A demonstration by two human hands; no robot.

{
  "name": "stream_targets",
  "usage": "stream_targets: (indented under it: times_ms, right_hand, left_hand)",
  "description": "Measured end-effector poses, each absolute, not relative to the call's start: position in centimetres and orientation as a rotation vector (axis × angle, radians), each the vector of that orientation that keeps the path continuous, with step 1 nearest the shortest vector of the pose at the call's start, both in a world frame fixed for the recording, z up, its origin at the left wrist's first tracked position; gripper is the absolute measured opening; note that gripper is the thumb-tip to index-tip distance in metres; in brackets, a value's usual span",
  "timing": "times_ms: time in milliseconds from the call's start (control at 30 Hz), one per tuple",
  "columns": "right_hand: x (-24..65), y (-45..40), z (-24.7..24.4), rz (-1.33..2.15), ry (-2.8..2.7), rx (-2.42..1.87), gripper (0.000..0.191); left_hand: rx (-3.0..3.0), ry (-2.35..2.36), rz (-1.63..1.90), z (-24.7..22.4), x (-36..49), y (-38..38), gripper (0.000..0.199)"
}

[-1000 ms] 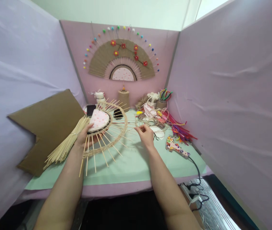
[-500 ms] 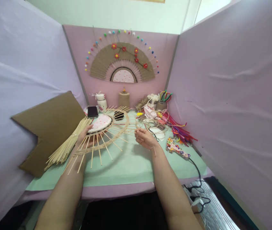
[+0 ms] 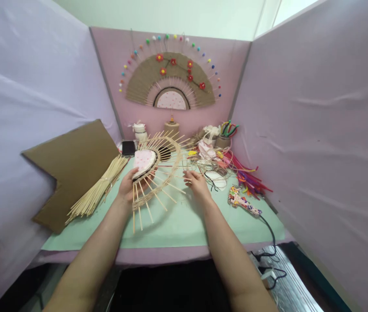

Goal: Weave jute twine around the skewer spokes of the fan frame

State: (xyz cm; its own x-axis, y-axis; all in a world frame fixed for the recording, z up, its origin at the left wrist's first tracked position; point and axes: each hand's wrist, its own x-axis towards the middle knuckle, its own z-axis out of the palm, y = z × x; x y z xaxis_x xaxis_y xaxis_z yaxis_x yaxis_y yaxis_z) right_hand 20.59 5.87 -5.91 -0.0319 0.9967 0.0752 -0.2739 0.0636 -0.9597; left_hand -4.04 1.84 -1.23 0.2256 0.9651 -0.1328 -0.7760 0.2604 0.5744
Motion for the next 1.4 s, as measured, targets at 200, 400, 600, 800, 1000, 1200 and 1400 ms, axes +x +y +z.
stream_targets:
  times_ms: [200, 400, 600, 800, 1000, 1200, 1400]
  right_hand:
    - [20.0, 5.1, -5.9, 0.622, -1.164, -0.854, 0.032]
    - [18.5, 4.3, -5.5, 1.097, -1.035, -0.619, 0.025]
    - [18.4, 4.5, -5.5, 1.423, -0.867, -0.58, 0.031]
    - [18.7, 4.4, -5.2, 1.607, -0.845, -0.528, 0.028]
    - [18.5, 3.8, -5.2, 1.733, -0.921, -0.481, 0.028]
    - [19.3, 3.8, -5.0, 1.738, -1.036, -0.506, 0.026]
    - [19.8, 5.7, -5.6, 1.053, -0.925, -0.665, 0.027]
  left_hand:
    - [0.394, 0.502, 1.358, -1.1, -3.3, 1.9, 0.05]
    - [0.376, 0.541, 1.374, -1.5, -2.3, 1.9, 0.049]
    - [0.436, 0.553, 1.293, -1.9, -1.4, 1.6, 0.048]
    - [0.416, 0.569, 1.361, -1.7, -1.9, 1.9, 0.047]
    - [0.407, 0.565, 1.376, -1.5, -1.6, 1.7, 0.047]
    - [0.439, 0.582, 1.338, -1.5, -2.7, 1.6, 0.051]
    - [0.527, 0.54, 1.295, -1.2, -4.3, 1.6, 0.052]
